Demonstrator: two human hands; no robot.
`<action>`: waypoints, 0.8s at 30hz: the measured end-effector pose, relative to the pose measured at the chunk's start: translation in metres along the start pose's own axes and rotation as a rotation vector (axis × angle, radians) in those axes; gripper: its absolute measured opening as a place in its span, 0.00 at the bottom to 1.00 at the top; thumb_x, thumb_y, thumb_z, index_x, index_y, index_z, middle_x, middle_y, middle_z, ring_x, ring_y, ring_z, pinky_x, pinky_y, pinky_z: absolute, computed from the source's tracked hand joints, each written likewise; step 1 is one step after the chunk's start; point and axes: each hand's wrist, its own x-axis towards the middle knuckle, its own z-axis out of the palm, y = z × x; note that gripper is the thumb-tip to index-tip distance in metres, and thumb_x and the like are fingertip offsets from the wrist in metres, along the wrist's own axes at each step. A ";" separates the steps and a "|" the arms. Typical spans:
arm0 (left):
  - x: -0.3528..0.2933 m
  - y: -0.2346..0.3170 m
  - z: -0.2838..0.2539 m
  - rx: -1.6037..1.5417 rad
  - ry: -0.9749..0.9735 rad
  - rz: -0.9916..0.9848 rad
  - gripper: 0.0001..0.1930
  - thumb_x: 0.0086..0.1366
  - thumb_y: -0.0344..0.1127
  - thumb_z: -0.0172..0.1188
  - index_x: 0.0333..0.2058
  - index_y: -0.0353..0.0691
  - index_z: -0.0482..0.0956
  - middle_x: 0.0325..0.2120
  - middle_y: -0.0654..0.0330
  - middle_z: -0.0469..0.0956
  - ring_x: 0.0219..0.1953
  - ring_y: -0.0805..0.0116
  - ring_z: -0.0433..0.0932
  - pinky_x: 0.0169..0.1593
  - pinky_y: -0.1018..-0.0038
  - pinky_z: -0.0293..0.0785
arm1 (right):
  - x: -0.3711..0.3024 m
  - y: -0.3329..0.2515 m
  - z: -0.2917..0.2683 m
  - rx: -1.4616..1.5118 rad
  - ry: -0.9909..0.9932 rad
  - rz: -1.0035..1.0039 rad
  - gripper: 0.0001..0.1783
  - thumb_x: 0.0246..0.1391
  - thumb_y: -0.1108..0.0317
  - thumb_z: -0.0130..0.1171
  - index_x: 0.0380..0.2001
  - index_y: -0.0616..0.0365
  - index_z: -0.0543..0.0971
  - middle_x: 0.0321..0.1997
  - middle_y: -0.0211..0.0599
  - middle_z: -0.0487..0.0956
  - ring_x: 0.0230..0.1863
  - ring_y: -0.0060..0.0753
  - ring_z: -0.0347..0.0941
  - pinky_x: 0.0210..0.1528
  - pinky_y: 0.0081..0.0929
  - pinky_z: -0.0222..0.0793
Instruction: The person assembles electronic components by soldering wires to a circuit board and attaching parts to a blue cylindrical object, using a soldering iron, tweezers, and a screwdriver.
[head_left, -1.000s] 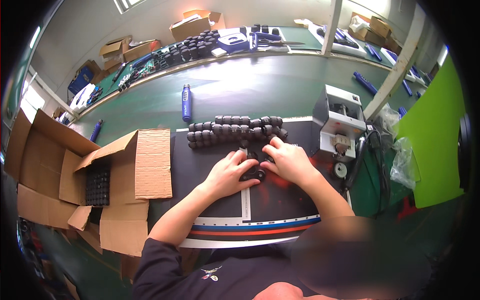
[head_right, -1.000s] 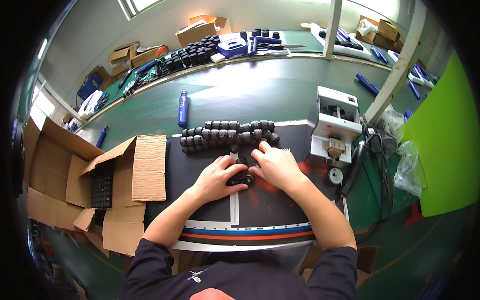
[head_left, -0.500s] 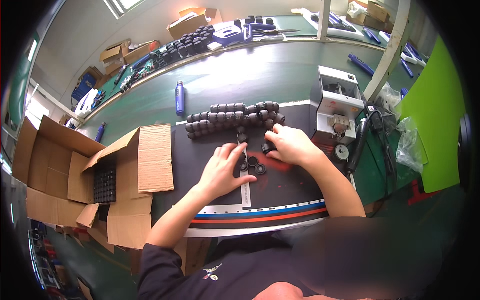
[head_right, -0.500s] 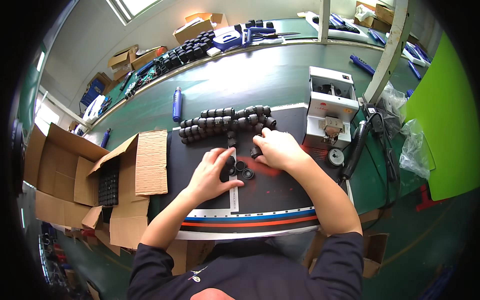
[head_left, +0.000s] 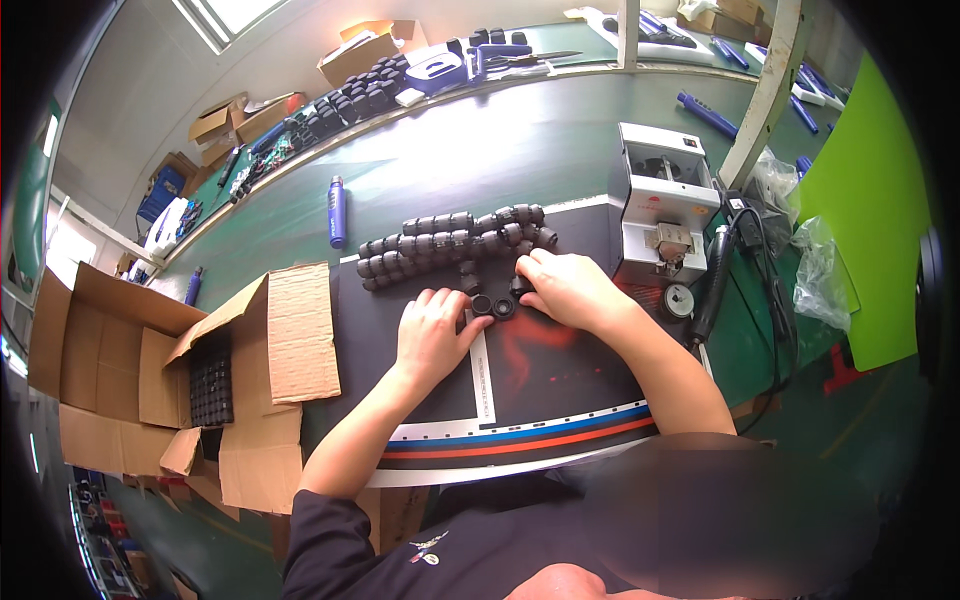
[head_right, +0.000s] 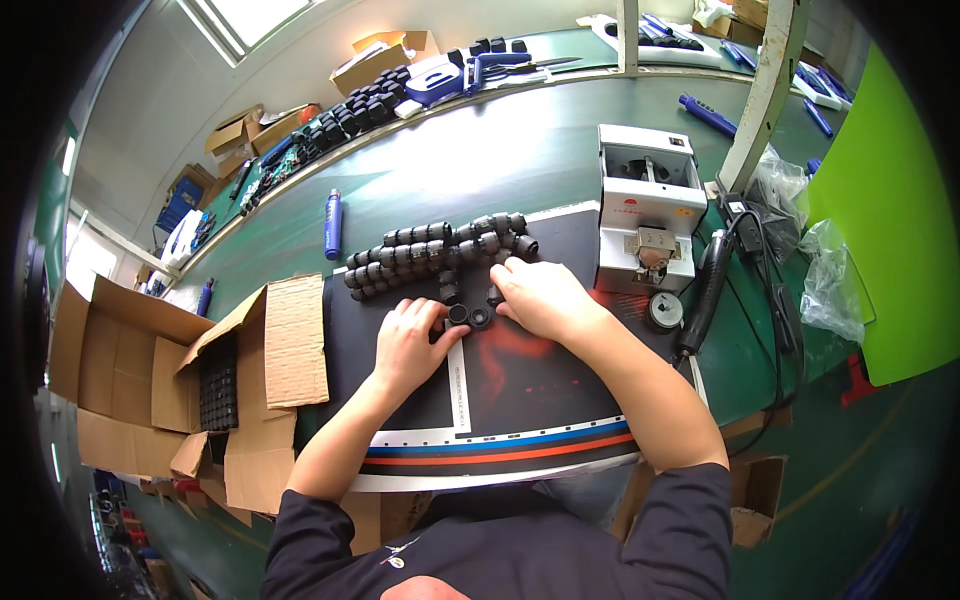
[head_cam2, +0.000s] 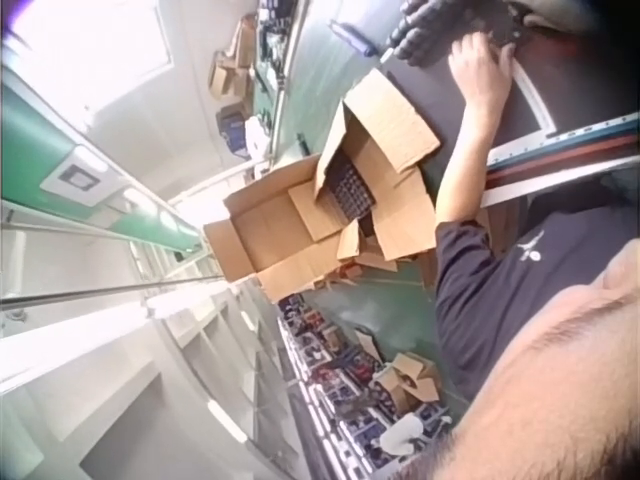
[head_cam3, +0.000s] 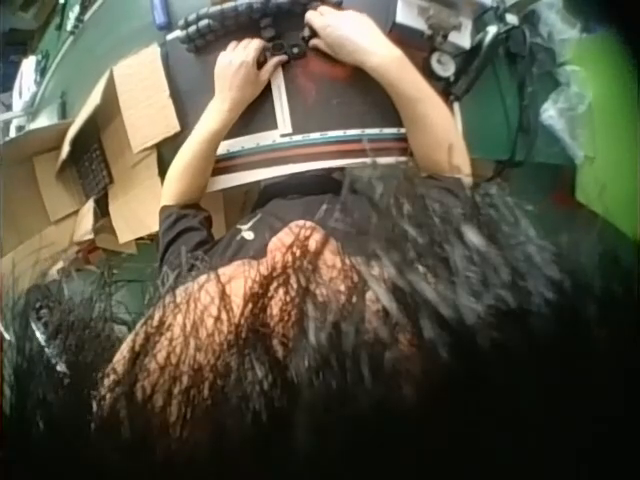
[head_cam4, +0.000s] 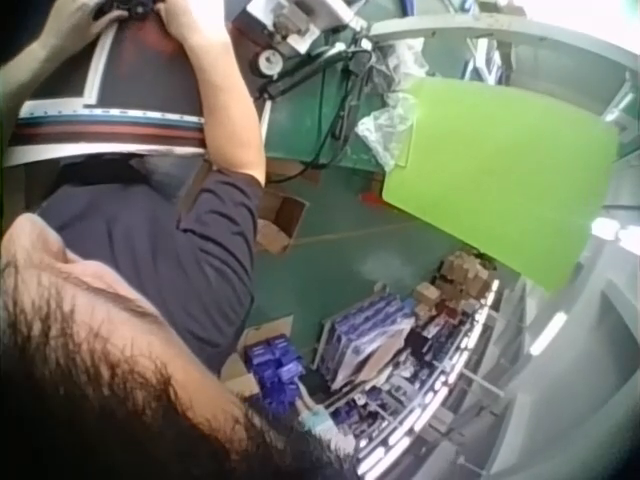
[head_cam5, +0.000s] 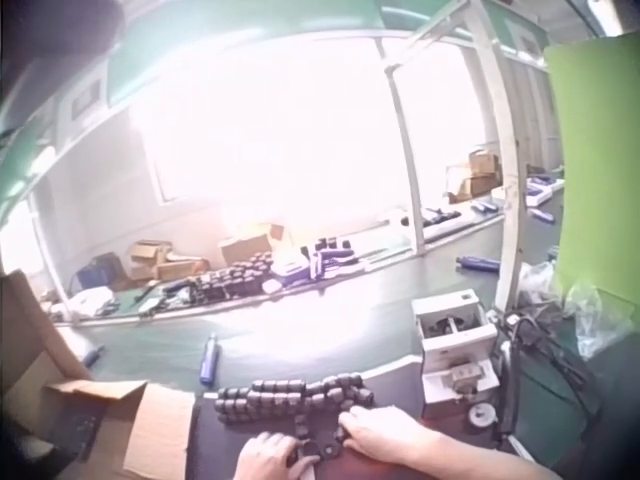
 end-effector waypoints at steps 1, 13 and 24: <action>0.000 -0.003 0.001 -0.002 0.000 0.001 0.18 0.59 0.45 0.73 0.39 0.40 0.82 0.33 0.59 0.78 0.39 0.56 0.77 0.44 0.62 0.75 | 0.000 -0.002 -0.002 -0.013 -0.001 0.042 0.19 0.55 0.60 0.69 0.46 0.57 0.76 0.45 0.40 0.79 0.45 0.48 0.80 0.46 0.42 0.78; -0.005 -0.010 0.022 -0.522 0.214 0.065 0.38 0.55 0.38 0.77 0.63 0.43 0.71 0.59 0.50 0.68 0.57 0.49 0.73 0.56 0.59 0.77 | 0.003 -0.005 0.004 0.003 0.271 -0.122 0.15 0.56 0.65 0.67 0.45 0.55 0.77 0.46 0.36 0.77 0.46 0.43 0.80 0.43 0.39 0.79; -0.007 -0.010 0.025 -0.311 0.166 0.004 0.28 0.54 0.38 0.77 0.53 0.45 0.76 0.50 0.54 0.74 0.51 0.52 0.74 0.57 0.59 0.72 | 0.002 0.002 0.010 -0.093 0.277 -0.055 0.12 0.58 0.61 0.67 0.39 0.54 0.77 0.39 0.36 0.77 0.41 0.41 0.80 0.39 0.39 0.79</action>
